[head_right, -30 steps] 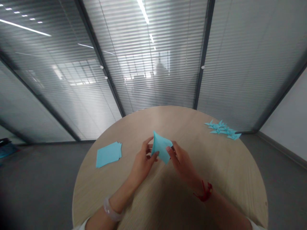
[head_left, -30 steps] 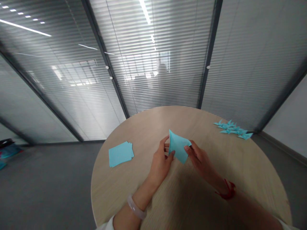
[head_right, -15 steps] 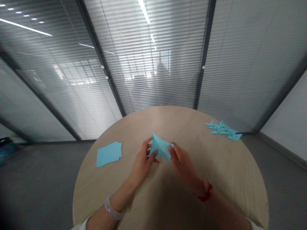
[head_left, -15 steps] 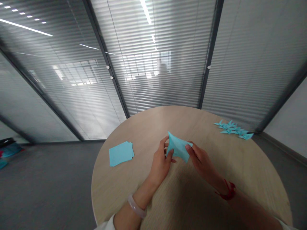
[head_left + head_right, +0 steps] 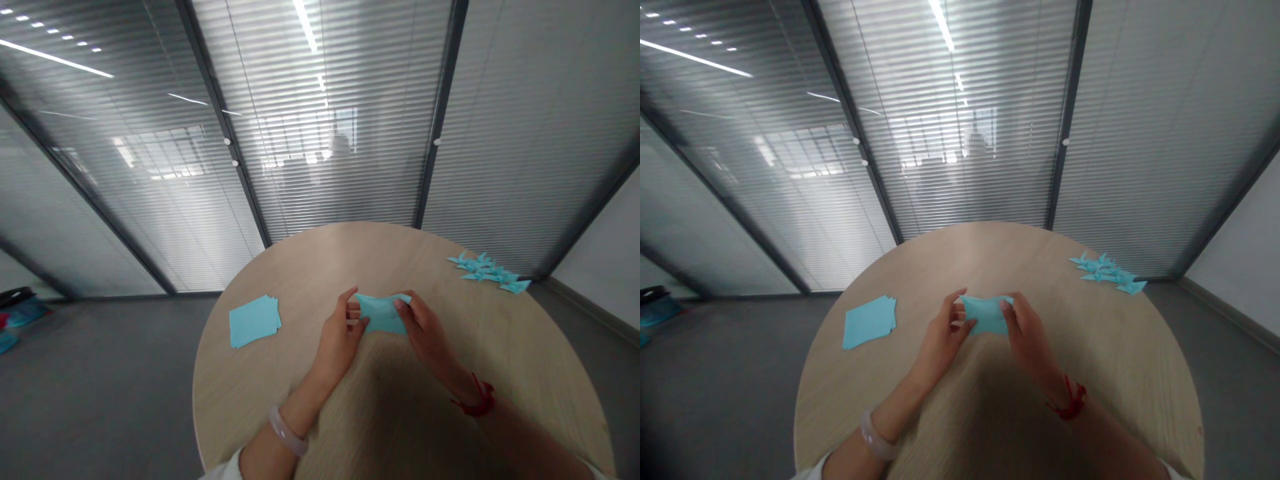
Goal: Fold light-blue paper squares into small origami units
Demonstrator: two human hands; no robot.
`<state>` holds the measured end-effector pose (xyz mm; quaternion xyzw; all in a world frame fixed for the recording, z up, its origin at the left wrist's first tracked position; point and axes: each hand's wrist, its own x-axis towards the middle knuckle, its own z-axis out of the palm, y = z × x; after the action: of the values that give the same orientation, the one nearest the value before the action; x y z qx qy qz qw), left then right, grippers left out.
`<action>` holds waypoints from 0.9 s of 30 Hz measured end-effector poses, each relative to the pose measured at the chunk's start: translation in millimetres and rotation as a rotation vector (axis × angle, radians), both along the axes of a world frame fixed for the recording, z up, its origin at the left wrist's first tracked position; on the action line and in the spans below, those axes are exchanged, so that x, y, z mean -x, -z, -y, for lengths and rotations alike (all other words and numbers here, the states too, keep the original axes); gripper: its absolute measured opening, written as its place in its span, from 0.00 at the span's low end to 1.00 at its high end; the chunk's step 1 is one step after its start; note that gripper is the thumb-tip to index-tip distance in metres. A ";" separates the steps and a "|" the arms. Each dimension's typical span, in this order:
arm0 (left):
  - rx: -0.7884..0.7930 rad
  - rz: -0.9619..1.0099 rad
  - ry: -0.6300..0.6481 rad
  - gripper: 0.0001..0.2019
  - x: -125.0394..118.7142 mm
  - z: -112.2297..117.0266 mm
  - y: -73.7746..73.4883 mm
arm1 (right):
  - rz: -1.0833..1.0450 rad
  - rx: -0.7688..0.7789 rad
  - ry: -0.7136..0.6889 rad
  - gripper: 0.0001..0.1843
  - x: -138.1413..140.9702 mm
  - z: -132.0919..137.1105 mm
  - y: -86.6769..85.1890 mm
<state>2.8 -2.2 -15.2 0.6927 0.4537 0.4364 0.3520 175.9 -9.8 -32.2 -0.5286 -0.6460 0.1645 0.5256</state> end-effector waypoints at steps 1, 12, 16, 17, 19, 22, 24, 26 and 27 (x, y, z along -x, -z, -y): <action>-0.008 0.003 -0.008 0.26 0.2 -0.2 -0.3 | 0.006 -0.006 -0.007 0.17 0.5 -0.2 0.3; -0.109 -0.060 -0.009 0.21 1.0 3.2 -4.5 | 0.103 -0.043 -0.085 0.12 3.9 4.4 -6.1; -0.135 -0.051 -0.027 0.20 1.6 3.2 -6.1 | 0.118 -0.056 -0.077 0.10 2.8 3.9 -4.9; -0.139 -0.050 -0.026 0.20 1.8 3.1 -6.5 | 0.119 -0.065 -0.073 0.10 2.7 3.3 -4.2; -0.142 -0.052 -0.017 0.19 2.3 2.9 -6.7 | 0.120 -0.089 -0.069 0.10 2.7 1.6 -2.2; -0.146 -0.061 -0.004 0.19 3.0 2.2 -5.4 | 0.127 -0.131 -0.075 0.10 2.7 -0.7 0.6; -0.151 -0.075 0.001 0.19 3.4 1.8 -3.8 | 0.132 -0.144 -0.073 0.11 2.7 -1.3 1.5; -0.156 -0.103 0.003 0.18 3.7 1.6 -2.7 | 0.134 -0.147 -0.069 0.11 2.8 -1.0 1.7; -0.160 -0.121 0.003 0.17 3.8 1.7 -2.4 | 0.136 -0.149 -0.070 0.11 2.9 -0.7 1.6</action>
<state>-1.0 -3.9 -12.8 0.7444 0.4368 0.4279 0.2684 173.0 -9.0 -33.8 -0.4752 -0.7085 0.0979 0.5125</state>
